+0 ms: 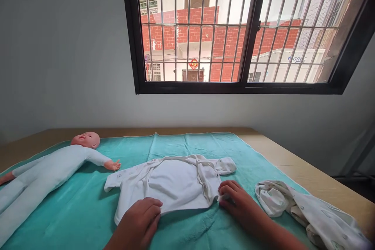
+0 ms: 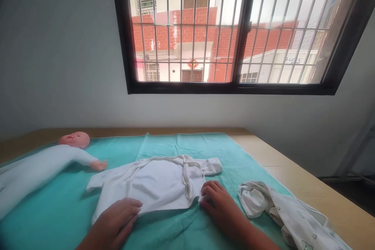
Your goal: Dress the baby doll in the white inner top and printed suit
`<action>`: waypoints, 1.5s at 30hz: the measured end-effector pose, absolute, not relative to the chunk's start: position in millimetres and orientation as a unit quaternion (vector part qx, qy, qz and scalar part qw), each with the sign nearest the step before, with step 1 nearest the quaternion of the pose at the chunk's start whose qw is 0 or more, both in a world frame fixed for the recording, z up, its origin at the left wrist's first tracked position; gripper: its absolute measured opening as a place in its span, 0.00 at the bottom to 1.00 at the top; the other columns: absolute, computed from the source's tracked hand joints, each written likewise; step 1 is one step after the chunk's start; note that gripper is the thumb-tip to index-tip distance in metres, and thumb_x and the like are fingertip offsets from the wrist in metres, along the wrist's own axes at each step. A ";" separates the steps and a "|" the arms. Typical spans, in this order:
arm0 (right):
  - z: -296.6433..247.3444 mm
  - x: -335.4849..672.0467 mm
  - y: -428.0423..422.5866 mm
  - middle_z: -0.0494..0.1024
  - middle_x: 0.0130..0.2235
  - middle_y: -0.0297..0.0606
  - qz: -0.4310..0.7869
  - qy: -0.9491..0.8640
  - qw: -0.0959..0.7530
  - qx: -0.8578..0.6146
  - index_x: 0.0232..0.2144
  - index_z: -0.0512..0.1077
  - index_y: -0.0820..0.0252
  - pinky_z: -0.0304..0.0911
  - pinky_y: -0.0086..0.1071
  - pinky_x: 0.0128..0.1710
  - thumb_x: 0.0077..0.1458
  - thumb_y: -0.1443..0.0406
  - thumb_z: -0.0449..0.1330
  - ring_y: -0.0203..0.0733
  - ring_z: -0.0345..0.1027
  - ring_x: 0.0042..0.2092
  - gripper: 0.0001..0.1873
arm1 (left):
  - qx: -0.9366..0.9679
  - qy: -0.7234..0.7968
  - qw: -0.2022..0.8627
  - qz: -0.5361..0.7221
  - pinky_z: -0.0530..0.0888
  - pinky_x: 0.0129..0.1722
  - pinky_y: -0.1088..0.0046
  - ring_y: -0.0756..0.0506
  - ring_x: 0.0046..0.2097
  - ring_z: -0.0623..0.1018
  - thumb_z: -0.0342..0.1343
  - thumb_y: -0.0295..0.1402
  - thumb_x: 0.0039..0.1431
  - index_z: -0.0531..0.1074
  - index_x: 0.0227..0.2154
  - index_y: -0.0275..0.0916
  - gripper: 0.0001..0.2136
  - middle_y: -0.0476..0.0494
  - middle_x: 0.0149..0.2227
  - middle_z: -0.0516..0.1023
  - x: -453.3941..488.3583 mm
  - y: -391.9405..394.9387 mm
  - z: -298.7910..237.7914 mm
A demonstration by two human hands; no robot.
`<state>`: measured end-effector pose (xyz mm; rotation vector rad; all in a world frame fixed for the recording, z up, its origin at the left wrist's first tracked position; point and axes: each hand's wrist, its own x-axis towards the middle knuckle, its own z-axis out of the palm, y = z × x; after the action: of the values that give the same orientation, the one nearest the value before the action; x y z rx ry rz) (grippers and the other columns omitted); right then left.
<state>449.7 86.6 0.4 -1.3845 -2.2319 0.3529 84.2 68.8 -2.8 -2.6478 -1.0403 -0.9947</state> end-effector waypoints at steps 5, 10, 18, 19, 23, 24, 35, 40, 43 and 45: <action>-1.1 444.9 81.5 0.73 0.53 0.43 0.027 -0.848 0.209 -0.486 0.40 0.71 0.54 0.65 0.46 0.53 0.61 0.60 0.57 0.50 0.65 0.55 0.07 | -0.868 -0.351 -0.021 -0.351 0.76 0.45 0.78 0.49 0.44 0.79 0.50 0.31 0.64 0.72 0.39 0.44 0.06 0.46 0.42 0.80 82.4 68.0 -4.0; 1.6 427.5 73.3 0.69 0.60 0.44 -0.073 -0.893 0.176 -0.408 0.35 0.73 0.56 0.62 0.52 0.57 0.63 0.66 0.52 0.54 0.59 0.62 0.10 | -0.873 -0.332 -0.044 -0.356 0.75 0.44 0.79 0.50 0.43 0.79 0.51 0.31 0.64 0.72 0.39 0.44 0.06 0.47 0.41 0.80 84.4 68.8 -6.4; -4.4 441.5 85.0 0.75 0.53 0.43 -0.020 -0.856 0.233 -0.461 0.47 0.72 0.53 0.66 0.47 0.55 0.64 0.63 0.52 0.50 0.65 0.58 0.12 | -0.873 -0.331 -0.041 -0.355 0.74 0.50 0.78 0.50 0.47 0.79 0.51 0.30 0.63 0.72 0.38 0.44 0.06 0.48 0.44 0.81 82.1 70.7 -6.4; -5.2 443.3 85.7 0.76 0.51 0.43 -0.021 -0.856 0.250 -0.453 0.45 0.72 0.54 0.66 0.45 0.53 0.65 0.64 0.52 0.48 0.66 0.56 0.11 | -0.874 -0.331 -0.037 -0.355 0.74 0.51 0.77 0.49 0.49 0.78 0.51 0.30 0.63 0.72 0.38 0.45 0.05 0.48 0.45 0.81 82.1 70.6 -6.7; -4.0 448.8 84.7 0.77 0.42 0.43 -0.027 -0.859 0.316 -0.402 0.39 0.70 0.57 0.67 0.38 0.46 0.65 0.71 0.47 0.43 0.68 0.49 0.12 | -0.872 -0.342 -0.038 -0.347 0.73 0.54 0.75 0.49 0.51 0.78 0.51 0.30 0.62 0.72 0.37 0.45 0.06 0.48 0.46 0.81 82.7 69.0 -8.1; -3.7 450.5 84.8 0.76 0.40 0.42 -0.030 -0.861 0.331 -0.386 0.36 0.69 0.57 0.66 0.37 0.44 0.65 0.72 0.47 0.43 0.68 0.47 0.12 | -0.872 -0.346 -0.039 -0.345 0.72 0.55 0.74 0.48 0.51 0.78 0.51 0.30 0.62 0.72 0.37 0.45 0.06 0.48 0.46 0.81 82.6 68.8 -8.7; -13.3 456.0 84.0 0.67 0.23 0.32 -0.081 -0.878 0.324 -0.342 0.25 0.59 0.57 0.54 0.31 0.30 0.60 0.76 0.46 0.36 0.58 0.27 0.13 | -0.905 -0.320 -0.057 -0.276 0.73 0.54 0.72 0.46 0.53 0.77 0.51 0.24 0.49 0.67 0.30 0.43 0.07 0.46 0.48 0.80 69.5 77.8 -12.4; -8.5 457.4 75.7 0.71 0.25 0.33 -0.065 -0.875 0.286 -0.385 0.31 0.64 0.57 0.51 0.30 0.27 0.58 0.76 0.45 0.36 0.62 0.26 0.12 | -0.909 -0.311 -0.088 -0.261 0.73 0.53 0.71 0.44 0.53 0.76 0.52 0.24 0.48 0.67 0.27 0.42 0.05 0.45 0.49 0.79 70.7 78.7 -9.1; -5.5 455.8 74.3 0.73 0.27 0.34 -0.048 -0.870 0.266 -0.411 0.32 0.65 0.57 0.53 0.30 0.28 0.59 0.74 0.45 0.37 0.65 0.28 0.12 | -0.900 -0.327 -0.095 -0.271 0.74 0.52 0.70 0.44 0.50 0.77 0.50 0.29 0.56 0.72 0.28 0.41 0.06 0.44 0.46 0.81 71.0 78.2 -5.6; -3.8 454.0 73.5 0.75 0.29 0.35 -0.035 -0.869 0.253 -0.425 0.32 0.65 0.57 0.55 0.30 0.29 0.59 0.73 0.45 0.37 0.67 0.29 0.12 | -0.887 -0.347 -0.094 -0.289 0.76 0.49 0.70 0.45 0.48 0.78 0.48 0.32 0.62 0.74 0.29 0.42 0.10 0.43 0.43 0.81 69.5 77.5 -2.8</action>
<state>454.0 73.5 -3.8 -1.1546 -2.3615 -0.0939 69.5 77.5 -2.8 -2.9677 -1.1595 -0.9679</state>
